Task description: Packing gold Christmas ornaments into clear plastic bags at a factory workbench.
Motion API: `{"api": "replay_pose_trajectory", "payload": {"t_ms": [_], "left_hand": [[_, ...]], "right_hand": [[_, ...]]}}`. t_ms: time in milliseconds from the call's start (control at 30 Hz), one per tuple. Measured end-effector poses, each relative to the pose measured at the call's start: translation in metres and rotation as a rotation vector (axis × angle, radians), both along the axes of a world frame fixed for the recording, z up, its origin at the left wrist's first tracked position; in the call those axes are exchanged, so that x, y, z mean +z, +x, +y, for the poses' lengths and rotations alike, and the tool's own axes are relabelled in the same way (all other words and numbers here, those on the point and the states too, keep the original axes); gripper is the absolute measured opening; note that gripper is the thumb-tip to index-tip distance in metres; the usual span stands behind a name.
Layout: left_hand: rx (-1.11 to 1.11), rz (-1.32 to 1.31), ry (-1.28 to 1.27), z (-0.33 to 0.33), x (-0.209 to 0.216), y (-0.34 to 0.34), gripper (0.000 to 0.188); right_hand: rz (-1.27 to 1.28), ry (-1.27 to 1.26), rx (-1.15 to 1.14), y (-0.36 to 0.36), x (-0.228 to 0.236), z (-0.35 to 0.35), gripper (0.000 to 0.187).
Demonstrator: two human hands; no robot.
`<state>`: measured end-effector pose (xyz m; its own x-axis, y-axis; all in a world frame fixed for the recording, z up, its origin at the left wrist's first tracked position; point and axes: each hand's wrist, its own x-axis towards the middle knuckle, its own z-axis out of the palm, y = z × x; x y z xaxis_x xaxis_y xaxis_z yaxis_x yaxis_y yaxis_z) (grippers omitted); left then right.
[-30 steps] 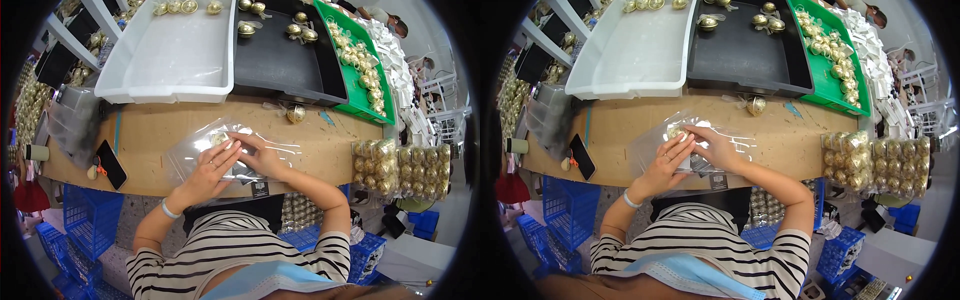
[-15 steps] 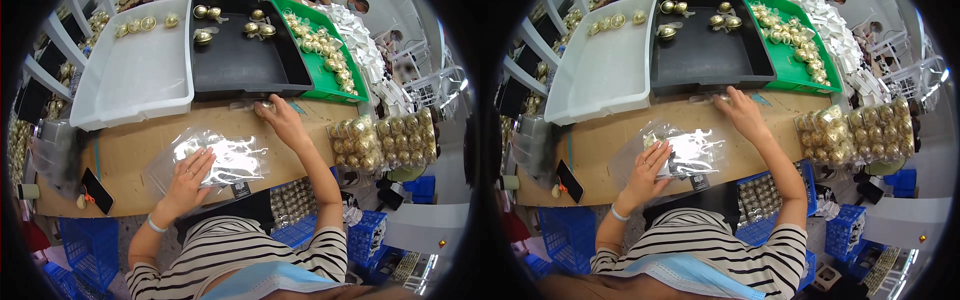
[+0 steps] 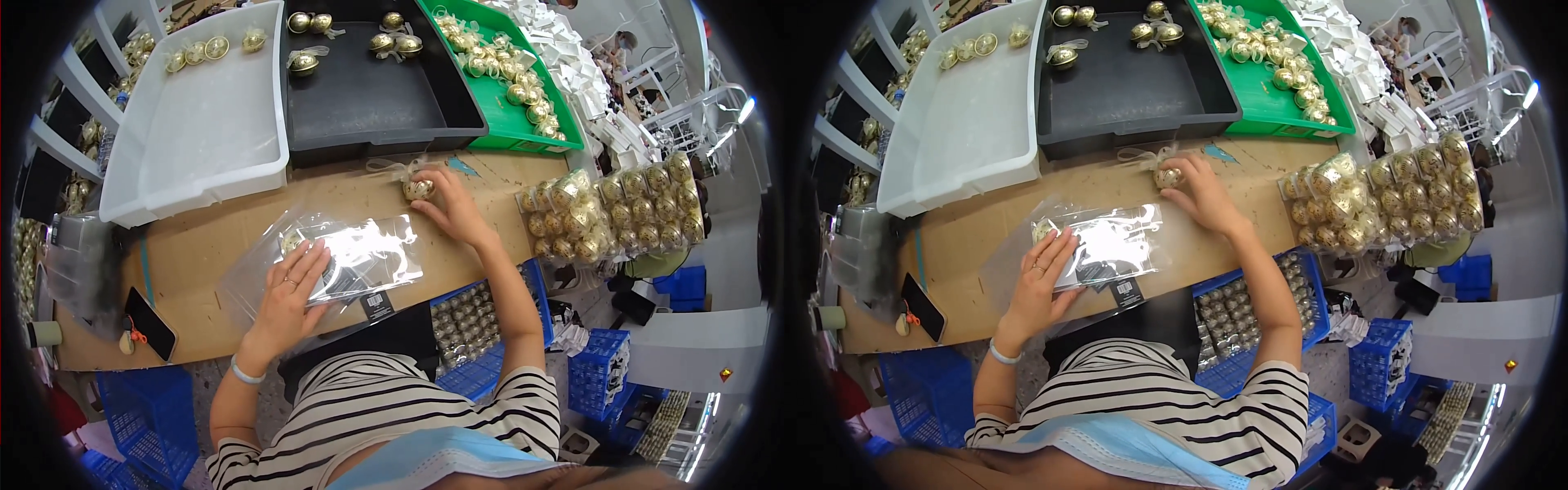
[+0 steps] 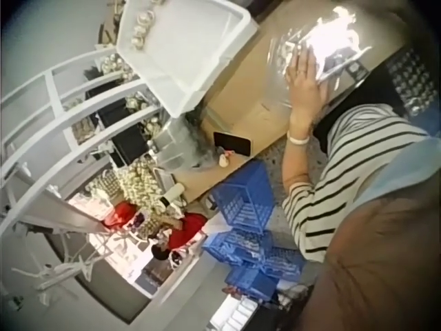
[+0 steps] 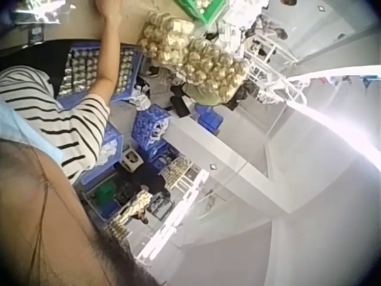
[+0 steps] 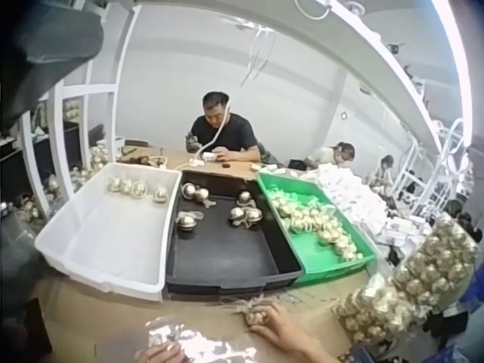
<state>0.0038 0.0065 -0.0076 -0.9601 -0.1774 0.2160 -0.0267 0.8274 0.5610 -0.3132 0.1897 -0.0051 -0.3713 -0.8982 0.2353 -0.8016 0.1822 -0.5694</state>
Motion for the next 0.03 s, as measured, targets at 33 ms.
{"api": "replay_pose_trajectory", "payload": {"t_ms": [33], "left_hand": [[0.006,-0.007,0.009,0.0012,0.0016,0.0004,0.079]], "right_hand": [[-0.122,0.042,-0.009,0.0033,-0.0035,0.0035,0.040]]}}
